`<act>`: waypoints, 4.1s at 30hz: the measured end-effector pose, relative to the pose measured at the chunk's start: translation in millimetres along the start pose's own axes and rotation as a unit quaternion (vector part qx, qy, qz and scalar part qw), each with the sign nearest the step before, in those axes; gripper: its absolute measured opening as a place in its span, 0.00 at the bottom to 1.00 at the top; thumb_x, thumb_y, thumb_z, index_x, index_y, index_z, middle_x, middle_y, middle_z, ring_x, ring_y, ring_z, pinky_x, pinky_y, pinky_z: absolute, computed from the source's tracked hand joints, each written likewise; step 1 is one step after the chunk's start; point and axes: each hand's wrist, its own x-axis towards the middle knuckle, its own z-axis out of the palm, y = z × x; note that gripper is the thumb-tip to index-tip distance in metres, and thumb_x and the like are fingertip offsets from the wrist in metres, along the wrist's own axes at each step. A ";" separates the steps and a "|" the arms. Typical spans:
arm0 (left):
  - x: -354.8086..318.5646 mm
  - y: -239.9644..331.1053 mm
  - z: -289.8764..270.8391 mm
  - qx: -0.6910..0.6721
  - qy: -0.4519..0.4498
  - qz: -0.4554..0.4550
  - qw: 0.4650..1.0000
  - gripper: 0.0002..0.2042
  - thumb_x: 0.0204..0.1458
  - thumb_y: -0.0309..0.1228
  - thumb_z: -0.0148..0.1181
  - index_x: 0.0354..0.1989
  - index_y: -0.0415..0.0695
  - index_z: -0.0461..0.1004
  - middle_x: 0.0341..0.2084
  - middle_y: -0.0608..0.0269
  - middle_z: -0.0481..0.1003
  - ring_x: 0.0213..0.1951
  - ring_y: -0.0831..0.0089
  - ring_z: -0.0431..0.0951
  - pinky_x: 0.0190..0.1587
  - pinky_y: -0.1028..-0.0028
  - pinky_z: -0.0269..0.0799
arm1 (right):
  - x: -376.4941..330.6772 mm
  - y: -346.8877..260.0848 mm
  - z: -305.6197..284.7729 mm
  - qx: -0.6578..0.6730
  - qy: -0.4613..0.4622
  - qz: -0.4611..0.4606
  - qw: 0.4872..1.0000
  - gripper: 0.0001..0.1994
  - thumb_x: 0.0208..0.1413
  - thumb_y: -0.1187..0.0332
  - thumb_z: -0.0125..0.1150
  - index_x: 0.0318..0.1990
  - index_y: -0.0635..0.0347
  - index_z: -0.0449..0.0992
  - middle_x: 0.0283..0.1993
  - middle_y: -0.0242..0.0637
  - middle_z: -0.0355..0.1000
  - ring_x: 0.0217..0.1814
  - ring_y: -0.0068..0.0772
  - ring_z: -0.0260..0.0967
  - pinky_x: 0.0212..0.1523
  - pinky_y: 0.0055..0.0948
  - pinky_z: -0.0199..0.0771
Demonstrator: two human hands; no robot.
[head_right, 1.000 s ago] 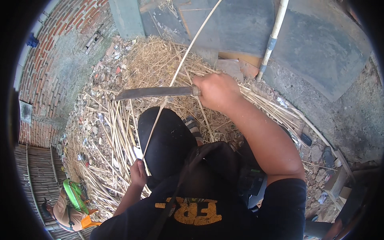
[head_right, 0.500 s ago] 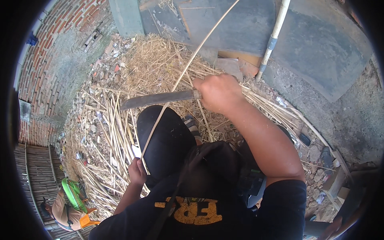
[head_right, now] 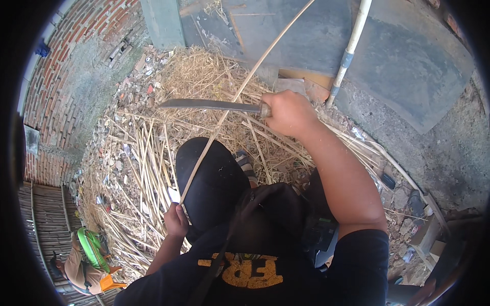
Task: The person scrapes a bamboo strip using a blade, smoothing its surface while holding the strip against their leg for support.
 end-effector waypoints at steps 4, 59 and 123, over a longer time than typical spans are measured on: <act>1.0 -1.2 -1.0 -0.006 -0.013 -0.008 1.000 0.20 0.68 0.44 0.45 0.27 0.42 0.67 0.14 0.48 0.70 0.21 0.43 0.75 0.24 0.56 0.68 | -4.6 -6.4 -3.3 -0.026 0.038 -0.045 0.998 0.10 0.45 0.68 0.65 0.38 0.55 0.78 0.32 0.44 0.79 0.39 0.48 0.80 0.40 0.47 0.79; 41.2 48.2 -32.0 0.036 -0.044 -0.020 0.998 0.21 0.69 0.42 0.47 0.26 0.39 0.70 0.15 0.50 0.72 0.21 0.50 0.77 0.26 0.56 0.67 | -5.9 25.2 0.4 -0.011 0.081 -0.027 0.996 0.16 0.38 0.71 0.68 0.40 0.55 0.78 0.32 0.39 0.77 0.39 0.48 0.77 0.39 0.47 0.76; 22.4 25.8 -9.1 -0.013 -0.057 -0.026 0.998 0.20 0.68 0.43 0.46 0.29 0.40 0.69 0.19 0.42 0.72 0.27 0.37 0.74 0.29 0.52 0.68 | -5.0 29.5 -32.0 -0.063 0.065 0.073 0.993 0.13 0.46 0.71 0.63 0.42 0.52 0.80 0.36 0.46 0.79 0.42 0.47 0.79 0.43 0.45 0.80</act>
